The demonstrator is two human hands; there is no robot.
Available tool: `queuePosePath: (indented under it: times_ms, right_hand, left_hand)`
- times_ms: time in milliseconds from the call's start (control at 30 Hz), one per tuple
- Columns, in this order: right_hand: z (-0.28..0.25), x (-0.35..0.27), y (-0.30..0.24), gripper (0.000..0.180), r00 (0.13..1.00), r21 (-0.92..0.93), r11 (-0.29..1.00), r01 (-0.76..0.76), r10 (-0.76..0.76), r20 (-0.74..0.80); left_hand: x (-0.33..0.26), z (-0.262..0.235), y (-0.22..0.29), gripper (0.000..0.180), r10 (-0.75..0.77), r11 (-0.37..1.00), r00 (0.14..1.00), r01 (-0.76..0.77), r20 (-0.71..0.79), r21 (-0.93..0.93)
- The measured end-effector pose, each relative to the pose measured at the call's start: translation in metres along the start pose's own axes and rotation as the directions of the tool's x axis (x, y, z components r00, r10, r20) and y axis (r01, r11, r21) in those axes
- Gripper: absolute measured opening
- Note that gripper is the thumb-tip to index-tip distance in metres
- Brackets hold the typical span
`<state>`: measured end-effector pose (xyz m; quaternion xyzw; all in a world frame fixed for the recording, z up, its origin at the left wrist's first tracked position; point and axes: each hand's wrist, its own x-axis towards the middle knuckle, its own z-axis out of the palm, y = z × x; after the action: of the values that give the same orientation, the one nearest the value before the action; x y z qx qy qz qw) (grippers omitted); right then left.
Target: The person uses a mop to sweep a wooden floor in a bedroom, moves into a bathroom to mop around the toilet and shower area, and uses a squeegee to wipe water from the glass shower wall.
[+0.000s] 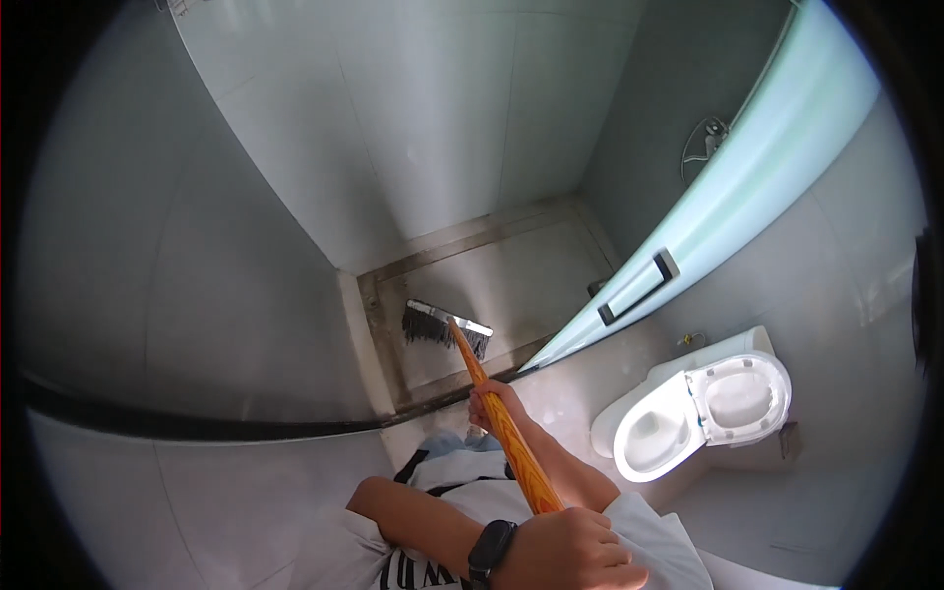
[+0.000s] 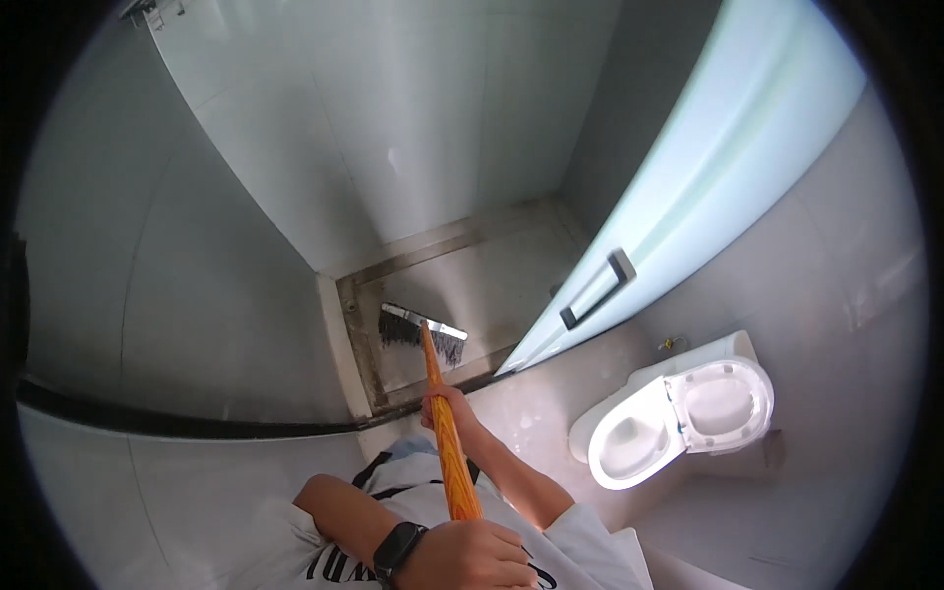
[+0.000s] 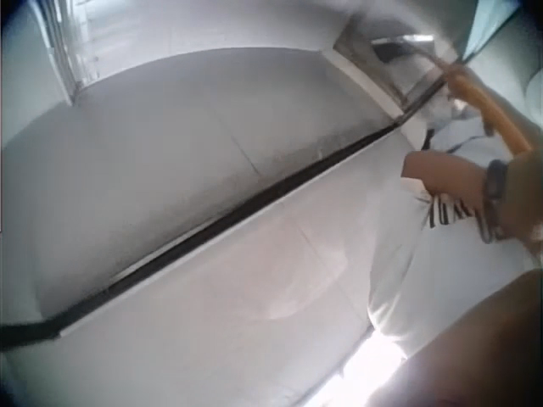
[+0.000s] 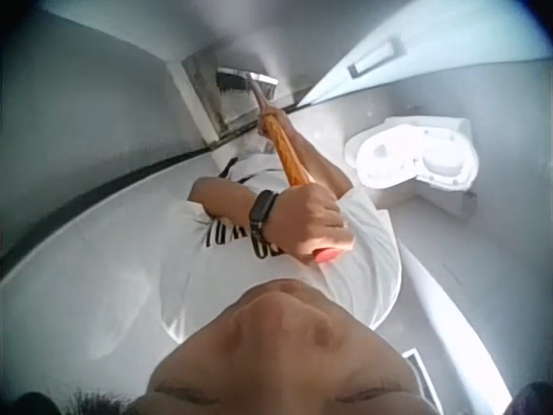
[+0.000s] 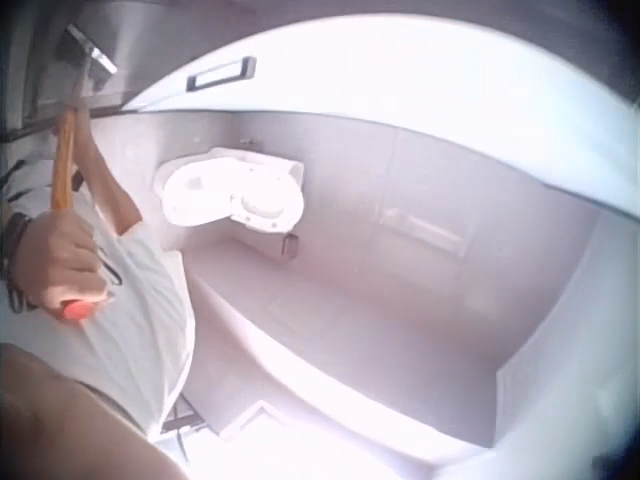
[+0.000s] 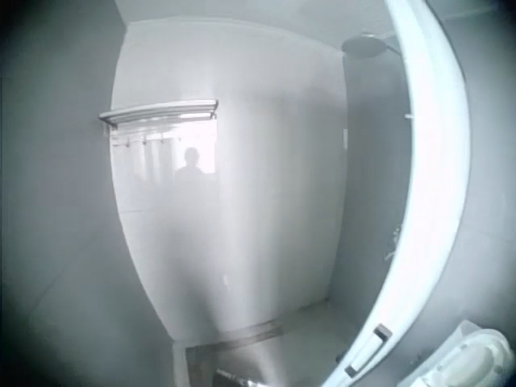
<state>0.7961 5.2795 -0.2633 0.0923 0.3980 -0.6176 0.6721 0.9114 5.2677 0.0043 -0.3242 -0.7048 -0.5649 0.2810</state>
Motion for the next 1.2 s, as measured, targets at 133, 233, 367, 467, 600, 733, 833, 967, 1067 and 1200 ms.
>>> queuePosePath:
  times_ms: [133,233,367,467,600,733,833,967,1067,1200]
  right_hand:
    - [0.002,0.003,-0.043,0.02,0.998,0.057,0.998,-0.003,0.007,-0.062]
    - [0.013,0.015,-0.085,0.021,0.984,0.163,0.977,0.141,-0.12,-0.13]
    - [0.031,0.042,-0.147,0.019,0.945,0.218,0.934,0.282,-0.23,-0.235]
    - [0.001,0.032,-0.185,0.016,0.944,0.261,0.915,0.306,-0.256,-0.211]
    - [0.015,0.062,-0.23,0.018,0.879,0.354,0.81,0.468,-0.386,-0.28]
    - [-0.006,0.124,-0.264,0.019,0.846,0.365,0.818,0.444,-0.249,-0.471]
    - [-0.011,0.183,-0.289,0.023,0.783,0.213,0.881,0.423,-0.237,-0.575]
    - [-0.057,0.227,-0.289,0.023,0.832,0.103,0.992,0.075,-0.005,-0.555]
    - [-0.153,0.22,-0.342,0.013,0.904,0.078,0.986,0.147,-0.102,-0.416]
    - [-0.299,0.167,-0.48,0.009,0.606,-0.749,0.635,0.19,-0.676,-0.419]
  left_hand:
    - [0.035,-0.027,-0.035,0.015,0.055,0.998,0.996,-0.056,-0.068,-0.012]
    - [0.053,-0.054,-0.058,0.017,0.087,0.994,0.996,-0.089,-0.031,-0.069]
    - [0.076,-0.111,-0.087,0.018,0.14,0.973,0.987,-0.122,0.081,-0.195]
    - [0.122,-0.1,-0.109,0.017,0.098,0.972,0.991,-0.076,0.091,-0.222]
    - [0.134,-0.149,-0.143,0.024,-0.164,0.919,0.934,0.262,0.318,-0.294]
    - [0.122,-0.213,-0.205,0.016,-0.204,0.933,0.847,0.32,0.491,-0.164]
    - [0.114,-0.25,-0.248,0.014,-0.263,0.927,0.809,0.363,0.525,-0.095]
    - [0.062,-0.275,-0.319,0.014,-0.433,0.864,0.81,0.498,0.397,-0.075]
    - [0.063,-0.281,-0.371,0.015,-0.455,0.875,0.839,0.483,0.298,-0.023]
    - [0.122,-0.301,-0.411,0.01,-0.328,0.939,0.927,0.341,0.181,-0.045]
